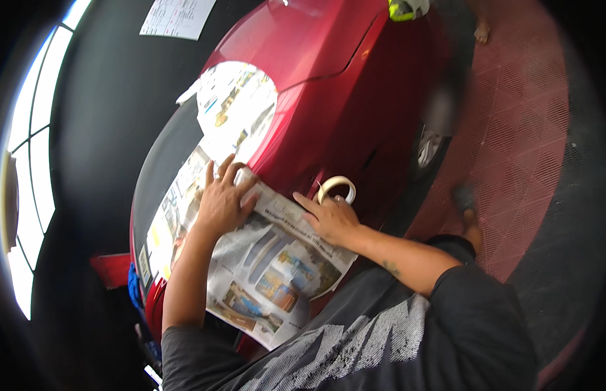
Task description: The person tapes newspaper sheets onto the rear window and trunk of a red car using masking tape. Another person polishes the car's side panel nearby.
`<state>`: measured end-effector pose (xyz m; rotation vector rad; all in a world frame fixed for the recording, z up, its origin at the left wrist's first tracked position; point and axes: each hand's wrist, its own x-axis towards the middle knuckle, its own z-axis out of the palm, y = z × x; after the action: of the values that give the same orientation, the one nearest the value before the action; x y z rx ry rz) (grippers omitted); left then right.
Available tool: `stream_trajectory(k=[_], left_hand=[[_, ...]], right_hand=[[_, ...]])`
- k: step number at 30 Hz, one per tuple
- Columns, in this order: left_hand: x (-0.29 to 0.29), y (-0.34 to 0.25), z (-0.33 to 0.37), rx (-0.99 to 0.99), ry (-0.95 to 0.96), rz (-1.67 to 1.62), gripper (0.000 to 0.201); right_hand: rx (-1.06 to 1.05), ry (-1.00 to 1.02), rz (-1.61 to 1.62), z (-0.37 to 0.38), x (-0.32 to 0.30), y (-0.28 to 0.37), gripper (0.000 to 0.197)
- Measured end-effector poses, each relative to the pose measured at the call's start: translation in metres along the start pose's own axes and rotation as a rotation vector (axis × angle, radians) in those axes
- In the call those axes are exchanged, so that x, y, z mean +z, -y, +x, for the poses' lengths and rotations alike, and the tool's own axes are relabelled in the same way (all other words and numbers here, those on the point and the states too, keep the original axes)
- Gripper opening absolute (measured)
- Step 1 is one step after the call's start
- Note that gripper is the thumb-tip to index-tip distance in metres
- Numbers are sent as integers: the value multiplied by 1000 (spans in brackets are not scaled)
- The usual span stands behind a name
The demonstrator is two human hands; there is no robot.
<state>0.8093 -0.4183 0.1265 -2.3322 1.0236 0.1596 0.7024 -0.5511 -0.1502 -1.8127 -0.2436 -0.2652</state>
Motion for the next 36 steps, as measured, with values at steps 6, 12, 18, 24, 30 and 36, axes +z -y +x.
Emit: stream_trajectory(k=[6, 12, 18, 24, 30, 36], left_hand=[[16, -11, -9, 11, 31, -19, 48], [14, -41, 3, 42, 69, 48, 49], [16, -37, -11, -4, 40, 0, 50], [19, -22, -32, -211, 55, -44, 70], [2, -16, -25, -443, -15, -10, 81], [1, -52, -14, -512, 127, -92, 105]], right_hand=[[126, 17, -37, -14, -42, -27, 62], [399, -13, -131, -86, -125, -102, 52], [954, -141, -421, -240, -238, -220, 47], [1581, 162, -618, -376, -333, -315, 35], [1301, 256, -671, -256, -319, -319, 37], [1034, 211, -422, -92, -284, -310, 50]])
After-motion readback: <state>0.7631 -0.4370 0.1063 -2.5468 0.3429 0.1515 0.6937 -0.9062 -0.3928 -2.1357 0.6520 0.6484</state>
